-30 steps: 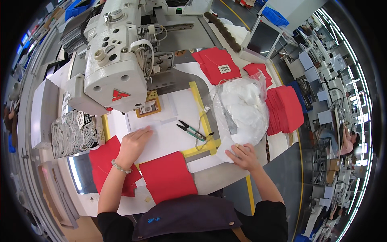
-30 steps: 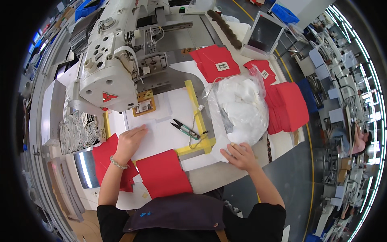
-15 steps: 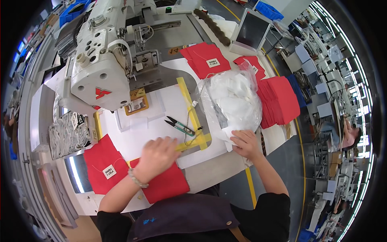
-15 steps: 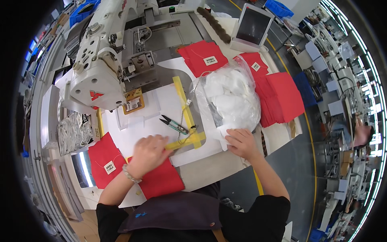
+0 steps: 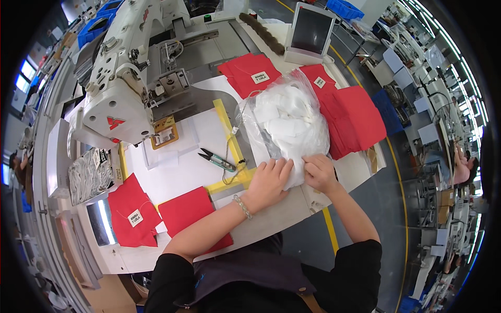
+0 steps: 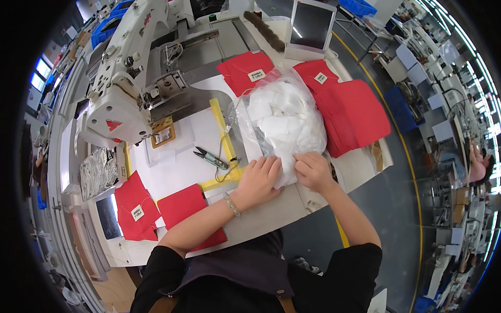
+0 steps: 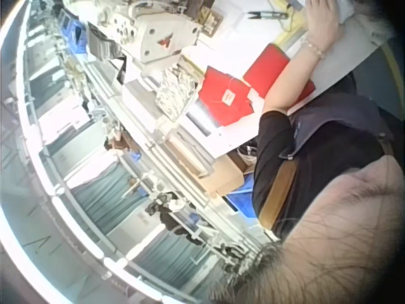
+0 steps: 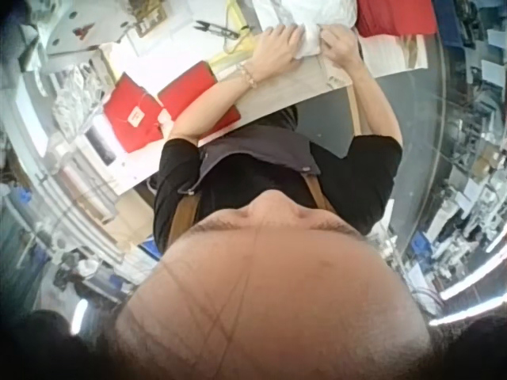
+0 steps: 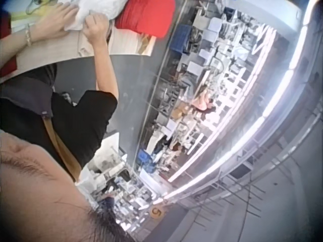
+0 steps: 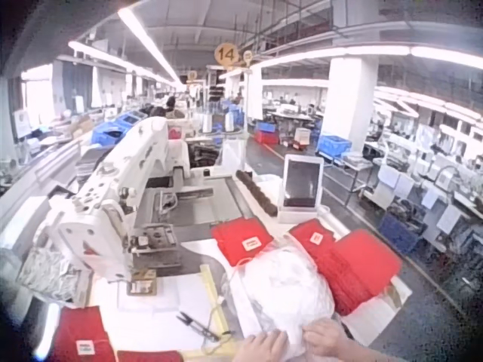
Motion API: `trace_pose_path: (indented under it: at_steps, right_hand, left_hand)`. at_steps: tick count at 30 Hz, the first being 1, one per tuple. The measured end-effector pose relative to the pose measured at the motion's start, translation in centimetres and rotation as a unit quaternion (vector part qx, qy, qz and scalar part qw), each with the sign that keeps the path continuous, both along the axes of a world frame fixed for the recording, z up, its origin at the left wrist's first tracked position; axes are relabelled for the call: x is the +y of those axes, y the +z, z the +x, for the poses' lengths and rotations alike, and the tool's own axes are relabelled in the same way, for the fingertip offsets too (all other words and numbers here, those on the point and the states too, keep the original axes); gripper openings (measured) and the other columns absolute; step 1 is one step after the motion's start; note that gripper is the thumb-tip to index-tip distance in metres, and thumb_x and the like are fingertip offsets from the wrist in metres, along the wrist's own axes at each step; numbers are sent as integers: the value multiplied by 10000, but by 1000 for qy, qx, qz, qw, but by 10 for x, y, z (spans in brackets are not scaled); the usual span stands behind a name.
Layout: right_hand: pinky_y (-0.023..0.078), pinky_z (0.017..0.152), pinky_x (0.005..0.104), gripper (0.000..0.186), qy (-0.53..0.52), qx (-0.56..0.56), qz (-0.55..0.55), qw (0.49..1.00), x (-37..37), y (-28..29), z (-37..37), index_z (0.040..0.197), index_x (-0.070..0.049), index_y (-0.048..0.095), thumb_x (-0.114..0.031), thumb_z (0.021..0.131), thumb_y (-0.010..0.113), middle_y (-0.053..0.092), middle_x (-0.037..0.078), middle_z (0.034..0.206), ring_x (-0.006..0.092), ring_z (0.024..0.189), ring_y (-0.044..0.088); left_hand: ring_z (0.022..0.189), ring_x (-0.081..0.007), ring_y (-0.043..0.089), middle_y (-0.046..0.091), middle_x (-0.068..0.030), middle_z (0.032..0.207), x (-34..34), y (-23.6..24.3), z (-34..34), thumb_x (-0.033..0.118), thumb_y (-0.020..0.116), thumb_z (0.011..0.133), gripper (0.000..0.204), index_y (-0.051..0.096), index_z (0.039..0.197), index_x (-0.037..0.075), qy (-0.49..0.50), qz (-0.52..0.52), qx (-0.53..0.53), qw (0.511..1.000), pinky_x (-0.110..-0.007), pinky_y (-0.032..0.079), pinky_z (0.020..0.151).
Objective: The person sews white rectangular labels onto red fabric pieces using an industrial sewing machine. They repeatedly pick up a red fabric piece, place a label on it, align it under the needle, and sew it in place. After sewing, the person cuts the thread and moves the finished piece aside.
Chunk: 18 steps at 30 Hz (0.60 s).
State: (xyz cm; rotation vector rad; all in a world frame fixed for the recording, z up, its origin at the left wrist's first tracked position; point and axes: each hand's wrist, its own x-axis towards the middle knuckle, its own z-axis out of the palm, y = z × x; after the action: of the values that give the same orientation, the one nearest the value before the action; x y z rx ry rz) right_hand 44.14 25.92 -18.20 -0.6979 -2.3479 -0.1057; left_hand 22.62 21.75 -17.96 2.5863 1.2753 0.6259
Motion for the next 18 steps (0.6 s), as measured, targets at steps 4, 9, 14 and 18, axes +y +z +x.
trace_pose_path:
  at_steps: [4, 9, 14, 18]
  right_hand:
    - [470, 685, 366, 184, 12, -33, -6, 999, 3, 3, 6, 771, -62, 548, -70, 641, 679, 615, 70, 823, 253, 748, 600]
    - [401, 762, 370, 188, 37, -48, 21, 998, -3, 11, 14, 853, -123, 583, -173, 723, 709, 588, 20, 790, 190, 774, 574]
    - [305, 800, 352, 206, -12, -73, 137, 988, -4, 1, 20, 916, -164, 601, -232, 767, 726, 576, -48, 765, 120, 771, 543]
    - [298, 787, 348, 164, -66, -17, 57, 996, 7, 15, 6, 886, -162, 608, -196, 778, 726, 583, -67, 755, 105, 751, 542]
  left_hand:
    - [962, -250, 544, 541, -99, 1082, 10, 0, 7, 251, 793, 622, 963, 350, 1460, 82, -5, 17, 8, 1000, -351, 455, 795]
    - [894, -251, 595, 525, -95, 1024, 33, -1, 1, 186, 785, 655, 911, 364, 1462, 211, -85, -1, 3, 996, -373, 500, 724]
    - [948, -372, 616, 538, -140, 1104, 67, 29, -4, 93, 691, 751, 665, 447, 1369, 130, -159, -211, -10, 964, -445, 497, 819]
    - [925, -355, 633, 607, -183, 1106, 100, 36, -5, 38, 604, 794, 542, 491, 1323, 66, -206, -281, -52, 936, -410, 505, 813]
